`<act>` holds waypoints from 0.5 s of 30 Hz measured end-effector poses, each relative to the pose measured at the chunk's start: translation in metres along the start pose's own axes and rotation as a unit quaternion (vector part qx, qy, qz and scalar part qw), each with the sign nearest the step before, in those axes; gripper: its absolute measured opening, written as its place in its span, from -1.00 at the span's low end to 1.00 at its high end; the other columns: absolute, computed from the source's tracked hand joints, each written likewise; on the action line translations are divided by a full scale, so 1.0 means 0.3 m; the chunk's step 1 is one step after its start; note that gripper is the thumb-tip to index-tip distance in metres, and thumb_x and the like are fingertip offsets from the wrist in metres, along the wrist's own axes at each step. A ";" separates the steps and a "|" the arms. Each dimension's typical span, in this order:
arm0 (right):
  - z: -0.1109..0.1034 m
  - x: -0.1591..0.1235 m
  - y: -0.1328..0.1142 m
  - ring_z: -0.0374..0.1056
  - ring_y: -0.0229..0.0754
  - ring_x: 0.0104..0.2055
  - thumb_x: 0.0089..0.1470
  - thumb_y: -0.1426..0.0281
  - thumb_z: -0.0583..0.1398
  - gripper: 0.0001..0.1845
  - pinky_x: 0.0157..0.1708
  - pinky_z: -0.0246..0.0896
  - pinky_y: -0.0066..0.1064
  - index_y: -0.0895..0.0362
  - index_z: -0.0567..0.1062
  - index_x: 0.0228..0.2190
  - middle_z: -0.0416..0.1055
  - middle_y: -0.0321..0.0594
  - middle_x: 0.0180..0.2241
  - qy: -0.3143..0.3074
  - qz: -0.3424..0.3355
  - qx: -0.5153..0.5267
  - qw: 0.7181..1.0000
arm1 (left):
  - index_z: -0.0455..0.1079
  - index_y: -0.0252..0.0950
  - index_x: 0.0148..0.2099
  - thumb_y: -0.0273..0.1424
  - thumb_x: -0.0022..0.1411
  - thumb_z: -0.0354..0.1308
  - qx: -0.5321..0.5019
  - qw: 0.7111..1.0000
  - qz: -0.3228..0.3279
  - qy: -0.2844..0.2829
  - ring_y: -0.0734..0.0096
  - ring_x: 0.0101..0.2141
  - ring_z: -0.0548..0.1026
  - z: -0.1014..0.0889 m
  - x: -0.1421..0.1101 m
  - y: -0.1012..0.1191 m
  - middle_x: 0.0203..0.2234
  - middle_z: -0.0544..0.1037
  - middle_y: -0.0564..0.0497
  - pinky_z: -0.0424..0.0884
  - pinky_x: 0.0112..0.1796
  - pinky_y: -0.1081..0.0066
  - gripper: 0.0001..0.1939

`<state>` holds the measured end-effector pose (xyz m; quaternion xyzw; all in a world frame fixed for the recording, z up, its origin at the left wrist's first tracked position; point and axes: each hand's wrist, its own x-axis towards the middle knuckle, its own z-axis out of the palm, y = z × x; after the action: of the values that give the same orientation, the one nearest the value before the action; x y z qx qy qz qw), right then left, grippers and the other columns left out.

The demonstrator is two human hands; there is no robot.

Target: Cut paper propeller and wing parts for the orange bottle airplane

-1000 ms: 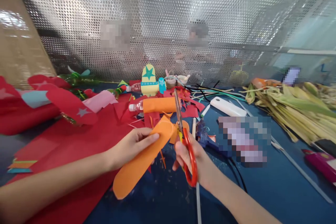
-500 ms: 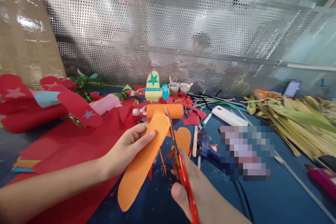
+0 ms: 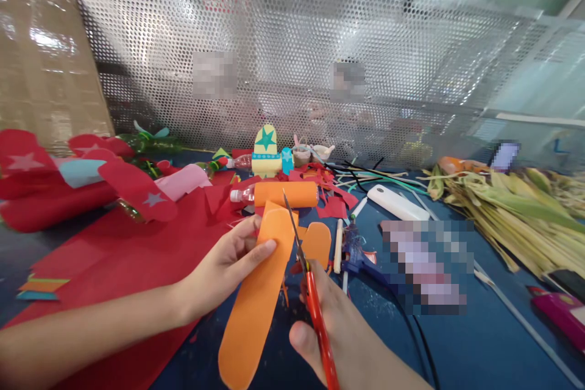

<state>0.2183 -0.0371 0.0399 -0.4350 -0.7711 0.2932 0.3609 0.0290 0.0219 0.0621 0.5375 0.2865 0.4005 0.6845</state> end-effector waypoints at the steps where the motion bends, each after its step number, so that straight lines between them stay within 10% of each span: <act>1: 0.001 -0.001 0.001 0.37 0.10 0.03 0.17 -0.13 -0.08 -0.28 0.09 0.25 -0.16 0.11 0.35 0.09 0.44 0.03 -0.01 0.004 -0.008 -0.005 1.000 | 0.25 -0.27 -0.17 -0.19 0.20 0.21 0.003 1.000 0.002 0.002 0.52 -0.49 0.53 0.000 0.001 -0.001 -0.45 0.56 0.06 0.47 -0.46 0.56 -0.70; 15: -0.011 0.017 0.012 0.42 0.05 -0.20 0.18 -0.10 -0.09 -0.34 -0.22 0.44 -0.26 0.03 0.33 0.11 0.43 -0.01 -0.10 -0.002 -0.046 -0.029 0.999 | 0.24 -0.26 -0.17 -0.16 0.20 0.20 0.029 0.999 0.007 0.016 0.48 -0.43 0.50 -0.007 0.004 -0.009 -0.43 0.50 0.07 0.45 -0.35 0.47 -0.68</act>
<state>0.2207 -0.0306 0.0404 -0.4088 -0.7992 0.2549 0.3594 0.0284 0.0237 0.0591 0.5530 0.3052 0.4054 0.6608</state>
